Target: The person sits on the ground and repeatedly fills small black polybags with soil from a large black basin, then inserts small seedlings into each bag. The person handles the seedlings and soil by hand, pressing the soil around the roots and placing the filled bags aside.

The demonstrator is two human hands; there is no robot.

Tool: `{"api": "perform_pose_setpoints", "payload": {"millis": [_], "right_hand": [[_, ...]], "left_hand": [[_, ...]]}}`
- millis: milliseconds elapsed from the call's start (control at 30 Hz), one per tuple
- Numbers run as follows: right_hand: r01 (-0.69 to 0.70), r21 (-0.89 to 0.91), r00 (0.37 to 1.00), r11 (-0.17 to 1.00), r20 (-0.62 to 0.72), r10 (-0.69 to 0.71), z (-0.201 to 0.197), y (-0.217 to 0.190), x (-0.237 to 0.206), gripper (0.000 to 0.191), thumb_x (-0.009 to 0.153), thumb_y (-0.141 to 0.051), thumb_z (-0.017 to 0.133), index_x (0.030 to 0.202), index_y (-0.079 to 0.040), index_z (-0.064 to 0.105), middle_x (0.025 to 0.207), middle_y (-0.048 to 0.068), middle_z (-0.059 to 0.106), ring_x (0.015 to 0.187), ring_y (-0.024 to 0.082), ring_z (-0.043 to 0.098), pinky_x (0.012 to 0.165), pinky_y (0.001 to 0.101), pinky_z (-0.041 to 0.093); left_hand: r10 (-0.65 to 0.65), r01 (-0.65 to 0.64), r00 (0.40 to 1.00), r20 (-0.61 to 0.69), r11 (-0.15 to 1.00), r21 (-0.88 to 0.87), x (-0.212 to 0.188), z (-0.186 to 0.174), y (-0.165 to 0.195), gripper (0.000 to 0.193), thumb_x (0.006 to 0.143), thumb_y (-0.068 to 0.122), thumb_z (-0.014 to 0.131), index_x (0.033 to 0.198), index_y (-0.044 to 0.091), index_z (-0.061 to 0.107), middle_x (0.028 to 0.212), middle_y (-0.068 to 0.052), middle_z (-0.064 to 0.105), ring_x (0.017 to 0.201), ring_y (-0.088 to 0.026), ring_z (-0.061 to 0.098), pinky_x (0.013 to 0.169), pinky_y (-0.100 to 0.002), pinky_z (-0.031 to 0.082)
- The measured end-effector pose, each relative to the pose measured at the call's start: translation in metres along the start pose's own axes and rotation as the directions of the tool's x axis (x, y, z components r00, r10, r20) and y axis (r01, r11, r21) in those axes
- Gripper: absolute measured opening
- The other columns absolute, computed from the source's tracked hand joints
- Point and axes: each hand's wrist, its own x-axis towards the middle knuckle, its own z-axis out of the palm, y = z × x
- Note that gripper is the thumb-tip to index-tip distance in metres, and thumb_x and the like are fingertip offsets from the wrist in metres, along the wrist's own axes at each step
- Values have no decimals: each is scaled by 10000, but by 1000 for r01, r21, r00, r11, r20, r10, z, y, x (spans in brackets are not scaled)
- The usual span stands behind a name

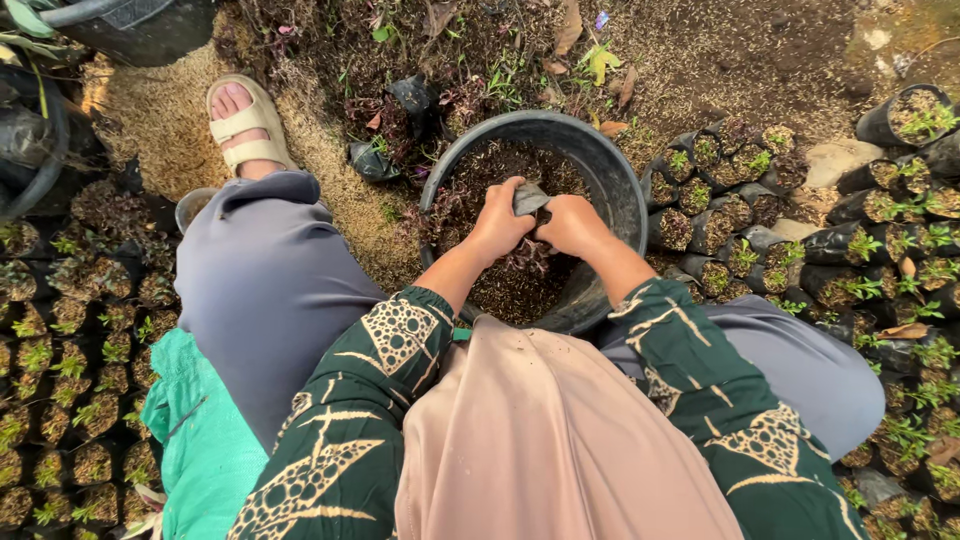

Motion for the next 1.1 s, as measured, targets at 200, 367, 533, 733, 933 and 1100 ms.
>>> {"api": "perform_pose_setpoints", "payload": {"millis": [200, 367, 533, 733, 933, 1100], "right_hand": [[-210, 307, 964, 928, 221, 146, -25, -19, -7, 289, 830, -112, 720, 1087, 21, 717, 837, 149, 742, 703, 238, 780, 624, 373, 583], [-247, 406, 958, 880, 240, 158, -23, -15, -6, 288, 847, -102, 717, 1036, 115, 704, 877, 162, 741, 729, 233, 787, 628, 370, 580], [-268, 636, 959, 723, 247, 138, -18, -4, -2, 292, 816, -79, 705, 1064, 77, 707, 950, 137, 735, 805, 231, 763, 681, 356, 603], [218, -13, 916, 976, -343, -209, -6, -9, -22, 428, 750, -115, 814, 1139, 20, 697, 1056, 238, 731, 927, 359, 720, 809, 429, 567], [210, -363, 882, 908, -331, -336, 5, -21, -38, 289, 822, -55, 760, 1104, -71, 701, 929, 161, 673, 823, 361, 700, 721, 460, 564], [158, -293, 940, 943, -248, -235, -5, -35, -41, 330, 755, -198, 821, 1028, -60, 698, 851, 186, 693, 794, 400, 688, 697, 494, 546]], "left_hand": [[62, -68, 997, 45, 988, 140, -7, -5, 13, 783, 785, -13, 662, 1506, 54, 366, 1390, -205, 413, 1282, -388, 497, 1081, -411, 448], [98, -102, 995, 32, 983, 154, -7, -5, 20, 802, 781, -61, 637, 1514, 38, 327, 1430, -211, 379, 1356, -409, 415, 1120, -430, 400], [117, -119, 993, 20, 982, 146, -1, -2, 16, 801, 775, -84, 619, 1514, 44, 338, 1437, -213, 394, 1371, -411, 416, 1147, -423, 389], [-142, 146, 989, -44, 984, 104, 10, -7, 20, 778, 848, 22, 675, 1529, 48, 300, 1434, -238, 397, 1298, -415, 501, 1086, -434, 445], [-191, 200, 980, -60, 943, 265, 3, -9, 31, 739, 867, 57, 696, 1516, 44, 343, 1425, -244, 395, 1298, -439, 482, 1078, -460, 446], [-55, 79, 995, -79, 939, 335, -12, -10, 46, 773, 817, -57, 658, 1516, 27, 338, 1416, -227, 410, 1311, -429, 443, 1053, -460, 469]]}}
